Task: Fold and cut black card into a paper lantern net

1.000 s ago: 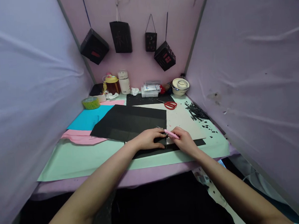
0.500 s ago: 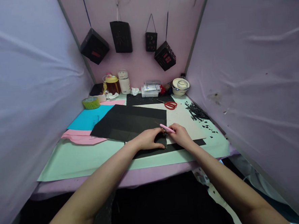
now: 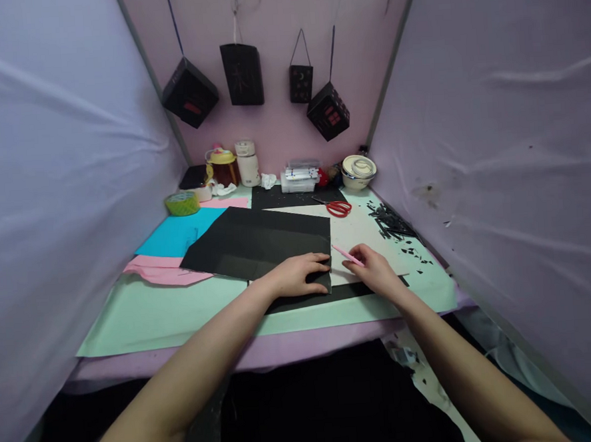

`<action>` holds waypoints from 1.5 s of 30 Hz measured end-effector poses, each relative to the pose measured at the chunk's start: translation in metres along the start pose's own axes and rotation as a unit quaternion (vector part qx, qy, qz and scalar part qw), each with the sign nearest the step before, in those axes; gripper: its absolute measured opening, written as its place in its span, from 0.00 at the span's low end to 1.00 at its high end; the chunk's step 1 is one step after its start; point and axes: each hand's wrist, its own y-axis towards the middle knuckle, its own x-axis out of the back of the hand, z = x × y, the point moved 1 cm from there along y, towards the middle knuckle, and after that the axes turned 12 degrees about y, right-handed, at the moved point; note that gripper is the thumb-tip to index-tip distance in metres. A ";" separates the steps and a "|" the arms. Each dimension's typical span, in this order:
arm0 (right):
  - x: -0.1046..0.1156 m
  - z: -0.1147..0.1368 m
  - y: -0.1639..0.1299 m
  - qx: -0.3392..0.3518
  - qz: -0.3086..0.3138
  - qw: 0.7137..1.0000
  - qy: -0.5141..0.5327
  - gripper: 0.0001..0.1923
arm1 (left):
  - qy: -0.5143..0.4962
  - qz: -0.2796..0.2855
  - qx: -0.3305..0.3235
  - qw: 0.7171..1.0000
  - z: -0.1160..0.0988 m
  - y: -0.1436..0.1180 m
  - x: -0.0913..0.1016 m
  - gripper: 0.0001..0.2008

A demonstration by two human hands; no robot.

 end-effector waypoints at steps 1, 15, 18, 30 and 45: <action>0.007 -0.003 -0.004 0.000 0.001 1.000 -0.005 0.11 | 0.006 0.000 0.002 1.000 -0.001 0.000 0.000 0.26; 0.032 -0.023 -0.023 -0.017 0.060 0.998 0.025 0.19 | 0.033 -0.005 -0.018 0.999 -0.006 0.000 0.001 0.22; 0.035 -0.025 -0.021 -0.027 0.089 0.996 0.018 0.19 | 0.036 -0.004 -0.015 0.999 -0.007 -0.001 0.001 0.23; 0.036 -0.023 -0.035 0.098 0.127 0.978 -0.137 0.17 | 0.031 -0.004 -0.009 0.999 -0.006 0.000 0.000 0.25; 0.040 -0.007 -0.040 0.120 0.180 0.958 -0.188 0.15 | 0.038 0.026 -0.005 0.999 -0.008 0.004 -0.001 0.27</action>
